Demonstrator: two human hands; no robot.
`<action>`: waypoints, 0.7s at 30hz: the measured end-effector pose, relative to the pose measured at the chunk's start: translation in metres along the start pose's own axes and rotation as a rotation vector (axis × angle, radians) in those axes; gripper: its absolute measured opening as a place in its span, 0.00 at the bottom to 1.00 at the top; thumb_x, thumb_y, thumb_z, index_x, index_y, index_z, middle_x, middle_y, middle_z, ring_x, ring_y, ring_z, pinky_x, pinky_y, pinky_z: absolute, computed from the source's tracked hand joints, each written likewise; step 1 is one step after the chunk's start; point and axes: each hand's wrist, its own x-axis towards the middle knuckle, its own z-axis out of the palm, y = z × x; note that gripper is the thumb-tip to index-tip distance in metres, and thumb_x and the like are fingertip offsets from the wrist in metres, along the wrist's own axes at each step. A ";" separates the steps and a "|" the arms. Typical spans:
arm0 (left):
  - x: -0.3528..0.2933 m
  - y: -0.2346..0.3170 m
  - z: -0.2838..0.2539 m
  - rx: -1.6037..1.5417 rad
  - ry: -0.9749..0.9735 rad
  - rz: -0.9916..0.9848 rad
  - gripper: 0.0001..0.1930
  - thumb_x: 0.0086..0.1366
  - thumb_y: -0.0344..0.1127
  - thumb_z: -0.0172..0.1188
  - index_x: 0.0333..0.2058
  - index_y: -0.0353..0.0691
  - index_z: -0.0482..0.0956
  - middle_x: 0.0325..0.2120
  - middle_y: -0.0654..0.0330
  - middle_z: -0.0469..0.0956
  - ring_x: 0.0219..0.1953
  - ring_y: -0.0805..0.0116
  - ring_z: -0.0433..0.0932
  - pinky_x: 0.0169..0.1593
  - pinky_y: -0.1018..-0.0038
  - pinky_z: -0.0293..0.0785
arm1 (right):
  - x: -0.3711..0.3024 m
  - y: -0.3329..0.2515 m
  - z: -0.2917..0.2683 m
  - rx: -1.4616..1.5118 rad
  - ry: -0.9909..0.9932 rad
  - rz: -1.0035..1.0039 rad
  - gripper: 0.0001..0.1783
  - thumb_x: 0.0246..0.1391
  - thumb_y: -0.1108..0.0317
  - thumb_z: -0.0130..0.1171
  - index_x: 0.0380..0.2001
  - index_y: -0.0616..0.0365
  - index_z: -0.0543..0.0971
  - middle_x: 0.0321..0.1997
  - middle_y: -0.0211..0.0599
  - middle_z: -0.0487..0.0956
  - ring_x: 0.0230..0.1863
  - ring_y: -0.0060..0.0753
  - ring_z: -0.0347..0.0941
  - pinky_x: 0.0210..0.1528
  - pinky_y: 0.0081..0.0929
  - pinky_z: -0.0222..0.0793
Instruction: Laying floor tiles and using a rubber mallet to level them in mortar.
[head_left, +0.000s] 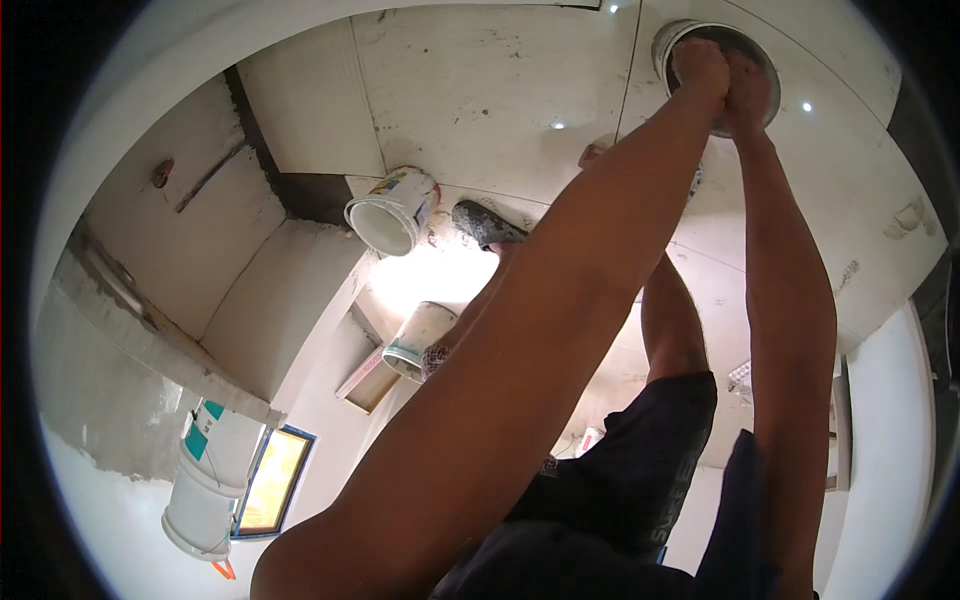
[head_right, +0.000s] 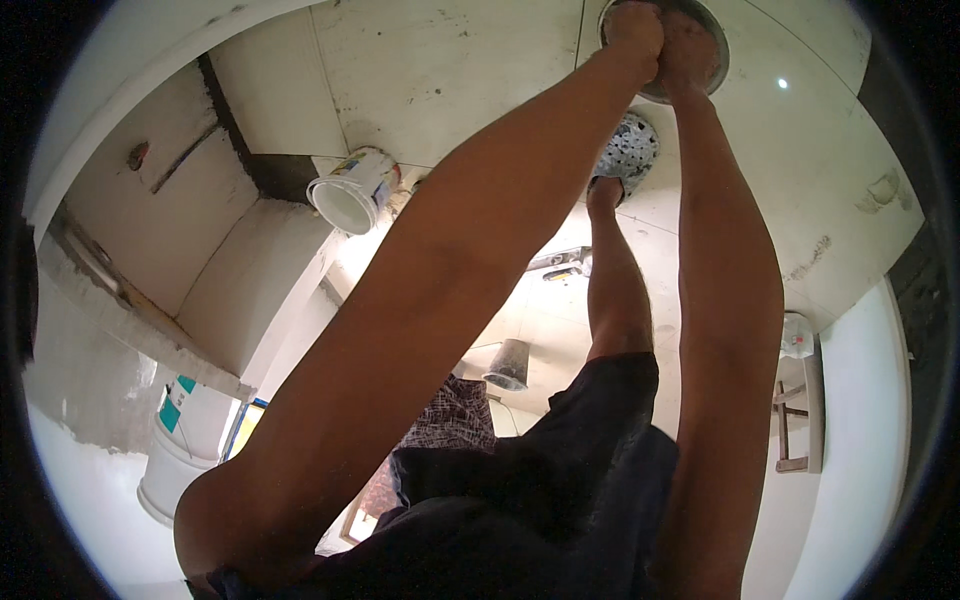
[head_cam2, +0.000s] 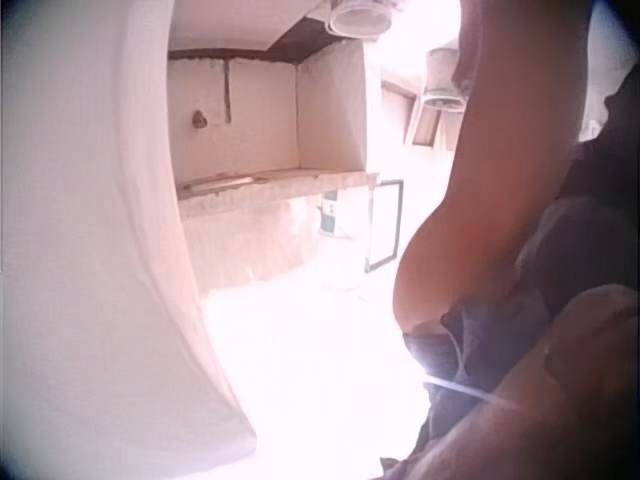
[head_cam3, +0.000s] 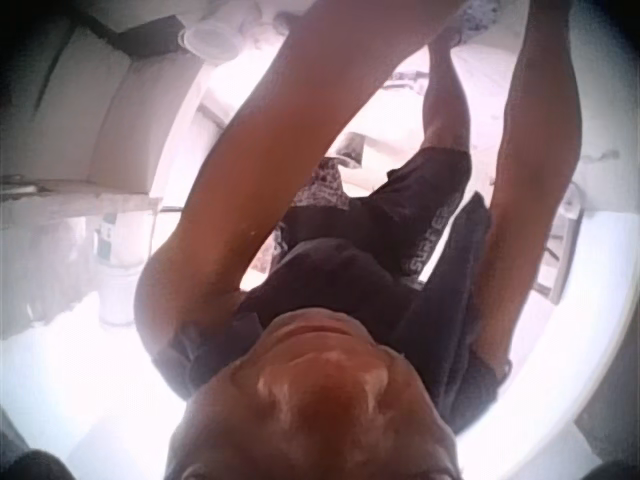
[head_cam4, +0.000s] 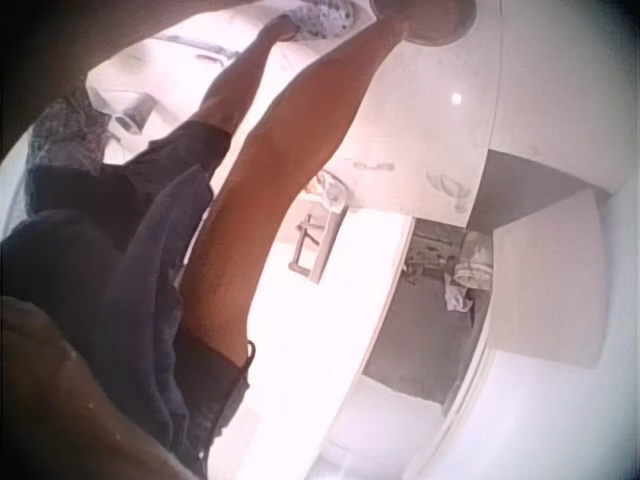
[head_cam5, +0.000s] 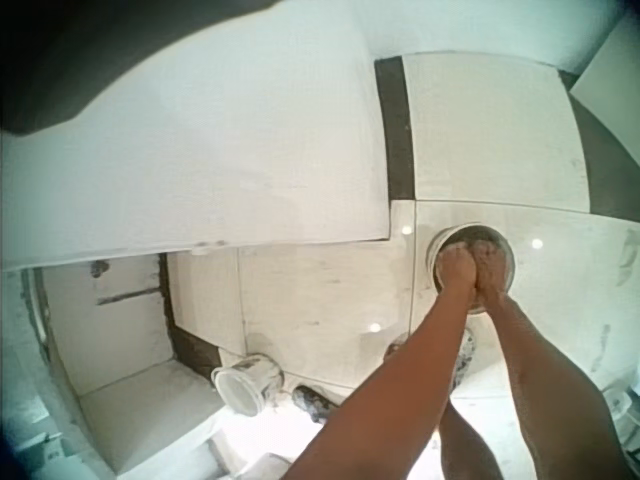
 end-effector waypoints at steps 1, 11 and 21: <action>-0.013 0.019 -0.012 -0.466 0.005 -0.275 0.17 0.67 0.40 0.53 0.47 0.38 0.83 0.49 0.49 0.81 0.55 0.53 0.76 0.56 0.59 0.72 | -0.013 -0.017 -0.012 0.166 -0.003 0.125 0.27 0.59 0.45 0.56 0.41 0.61 0.84 0.45 0.57 0.84 0.50 0.57 0.80 0.53 0.49 0.72; -0.106 0.140 -0.095 -0.555 -0.446 0.089 0.16 0.69 0.41 0.56 0.49 0.39 0.81 0.48 0.48 0.79 0.49 0.53 0.79 0.51 0.53 0.78 | -0.093 -0.122 -0.114 0.602 0.236 0.107 0.16 0.62 0.64 0.58 0.24 0.65 0.74 0.28 0.26 0.76 0.31 0.22 0.66 0.32 0.36 0.67; -0.185 0.249 -0.143 0.151 -0.260 0.551 0.15 0.60 0.36 0.59 0.46 0.45 0.84 0.46 0.50 0.82 0.53 0.46 0.79 0.52 0.52 0.80 | -0.138 -0.154 -0.209 0.796 0.119 -0.001 0.14 0.64 0.59 0.58 0.36 0.62 0.76 0.37 0.29 0.78 0.37 0.26 0.71 0.38 0.35 0.70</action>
